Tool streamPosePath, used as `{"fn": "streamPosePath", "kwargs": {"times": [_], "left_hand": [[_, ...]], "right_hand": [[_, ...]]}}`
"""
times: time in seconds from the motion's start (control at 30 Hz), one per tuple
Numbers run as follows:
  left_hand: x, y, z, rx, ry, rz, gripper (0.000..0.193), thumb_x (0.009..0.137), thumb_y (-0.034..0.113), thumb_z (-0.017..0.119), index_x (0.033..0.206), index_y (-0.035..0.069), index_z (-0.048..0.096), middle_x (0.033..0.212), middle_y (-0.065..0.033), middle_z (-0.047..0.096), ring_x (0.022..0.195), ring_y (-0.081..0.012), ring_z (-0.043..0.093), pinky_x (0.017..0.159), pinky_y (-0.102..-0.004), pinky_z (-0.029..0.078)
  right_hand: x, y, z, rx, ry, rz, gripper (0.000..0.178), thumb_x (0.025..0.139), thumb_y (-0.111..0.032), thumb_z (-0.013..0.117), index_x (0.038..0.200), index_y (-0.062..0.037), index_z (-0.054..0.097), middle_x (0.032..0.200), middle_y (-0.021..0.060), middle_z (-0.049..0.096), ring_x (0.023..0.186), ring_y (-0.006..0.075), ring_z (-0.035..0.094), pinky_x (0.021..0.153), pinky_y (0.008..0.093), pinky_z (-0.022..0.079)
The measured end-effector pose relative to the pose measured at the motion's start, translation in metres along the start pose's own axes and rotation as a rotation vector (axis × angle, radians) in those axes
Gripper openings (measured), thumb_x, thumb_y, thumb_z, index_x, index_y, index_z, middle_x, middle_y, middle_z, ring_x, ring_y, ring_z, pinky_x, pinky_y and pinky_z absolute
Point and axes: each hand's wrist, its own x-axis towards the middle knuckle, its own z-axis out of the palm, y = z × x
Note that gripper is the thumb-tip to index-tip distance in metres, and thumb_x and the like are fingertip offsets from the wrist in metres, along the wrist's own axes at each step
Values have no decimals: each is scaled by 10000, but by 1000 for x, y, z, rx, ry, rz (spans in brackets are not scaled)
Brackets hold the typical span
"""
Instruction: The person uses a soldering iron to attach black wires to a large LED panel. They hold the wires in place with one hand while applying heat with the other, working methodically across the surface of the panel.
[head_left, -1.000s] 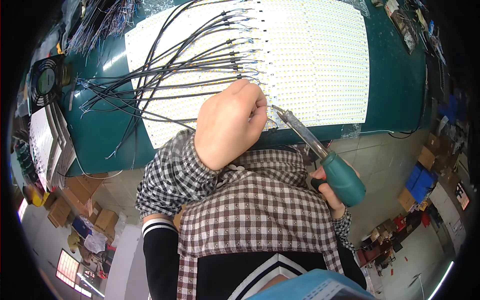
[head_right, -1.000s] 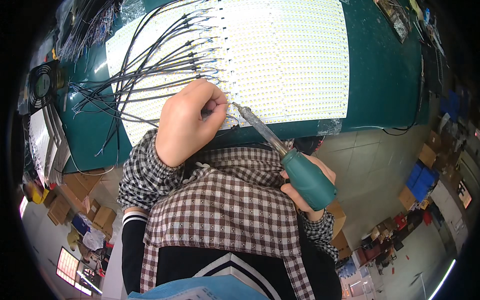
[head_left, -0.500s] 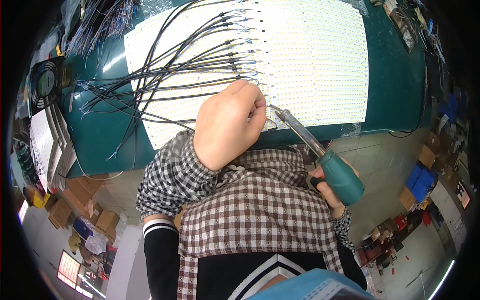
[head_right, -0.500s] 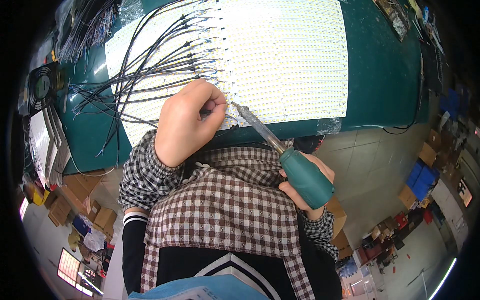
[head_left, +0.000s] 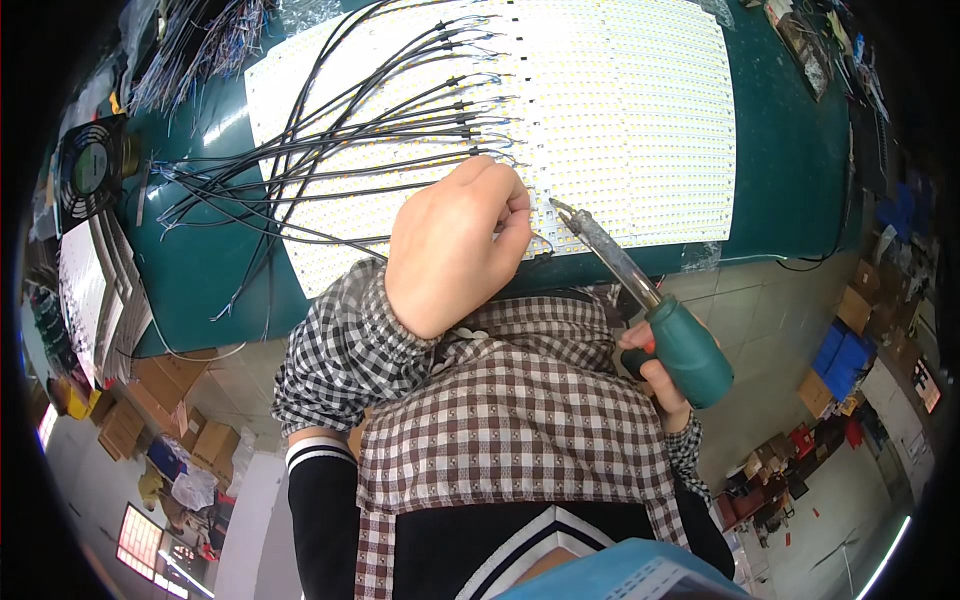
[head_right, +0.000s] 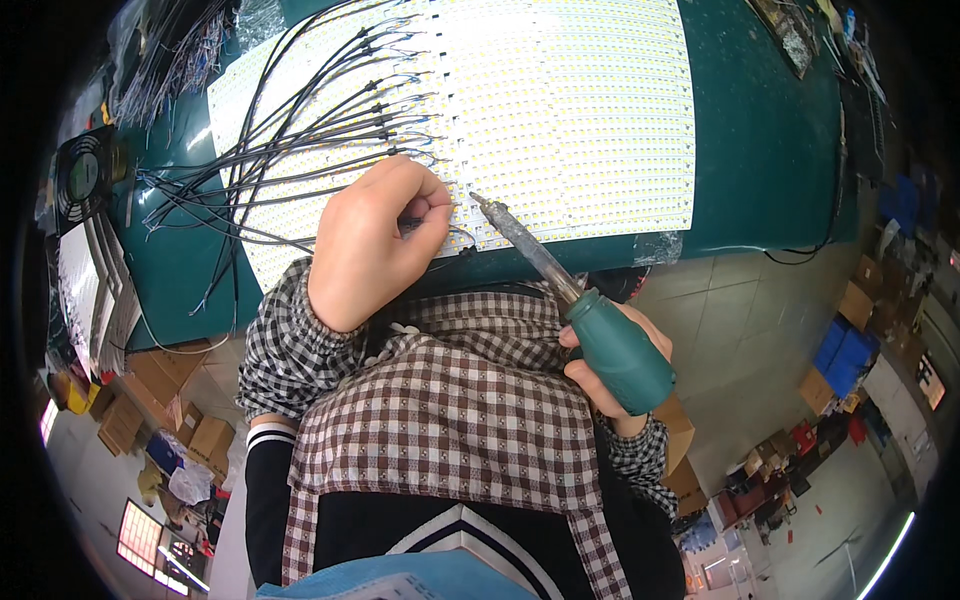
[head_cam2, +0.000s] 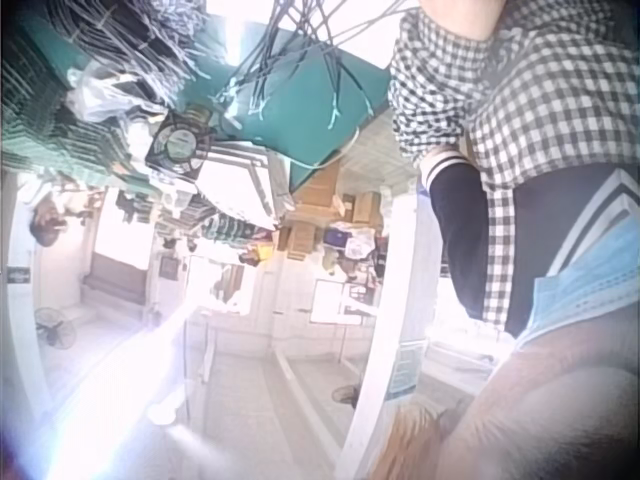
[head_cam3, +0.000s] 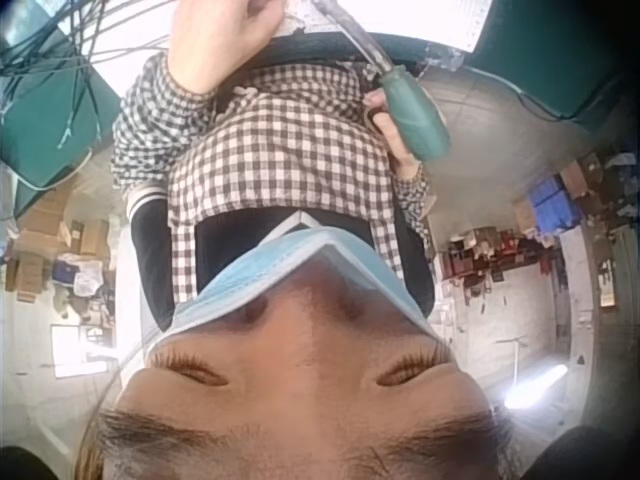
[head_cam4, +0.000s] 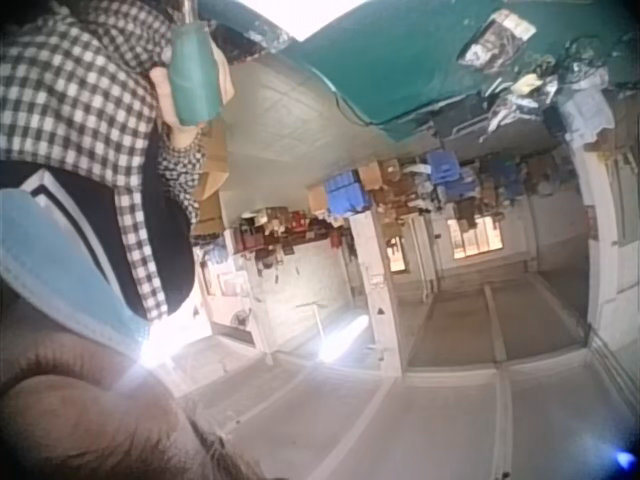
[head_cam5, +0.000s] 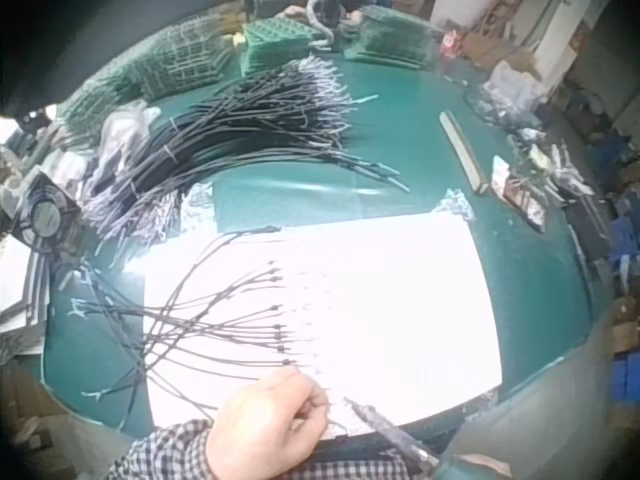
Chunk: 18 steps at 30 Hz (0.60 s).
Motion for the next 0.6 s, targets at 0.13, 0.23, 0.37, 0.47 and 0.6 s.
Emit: {"fn": "streamPosePath", "kwargs": {"times": [0.13, 0.23, 0.37, 0.47, 0.6], "left_hand": [[0, 0, -1, 5, -12, 0, 57, 827, 21, 698, 850, 49, 654, 787, -78, 630, 675, -224, 641, 584, -334, 502], [-5, 1, 0, 17, -7, -3, 92, 823, 24, 731, 876, 51, 661, 813, -80, 636, 690, -230, 647, 602, -328, 508], [-19, 17, -8, 140, 221, 308, 185, 798, 65, 815, 925, 50, 680, 838, -82, 642, 707, -257, 657, 626, -340, 516], [-35, 20, -6, 106, 54, 198, 206, 801, 56, 820, 962, 50, 690, 849, -84, 645, 713, -276, 657, 625, -372, 514], [-48, 13, 9, 126, 4, 193, 235, 792, 45, 818, 990, 44, 692, 829, -86, 638, 705, -285, 647, 603, -385, 509]], "right_hand": [[1, 1, -1, 20, -9, -2, 420, 830, -290, 873, 1030, 48, 724, 887, 110, 758, 821, 216, 737, 799, 347, 583], [-4, 4, 3, 160, 37, 52, 444, 846, -284, 869, 1063, 67, 704, 915, 138, 744, 819, 231, 736, 821, 357, 599], [-5, 8, -3, 226, 59, 35, 477, 872, -273, 854, 1121, 82, 657, 966, 169, 717, 863, 251, 725, 831, 374, 611], [0, 11, -7, 280, 68, 45, 502, 911, -306, 813, 1160, 85, 620, 980, 172, 695, 912, 265, 704, 828, 385, 609], [-2, 16, -10, 205, 71, 17, 617, 940, -422, 703, 1226, 112, 584, 1027, 188, 664, 899, 269, 678, 829, 401, 580]]}}
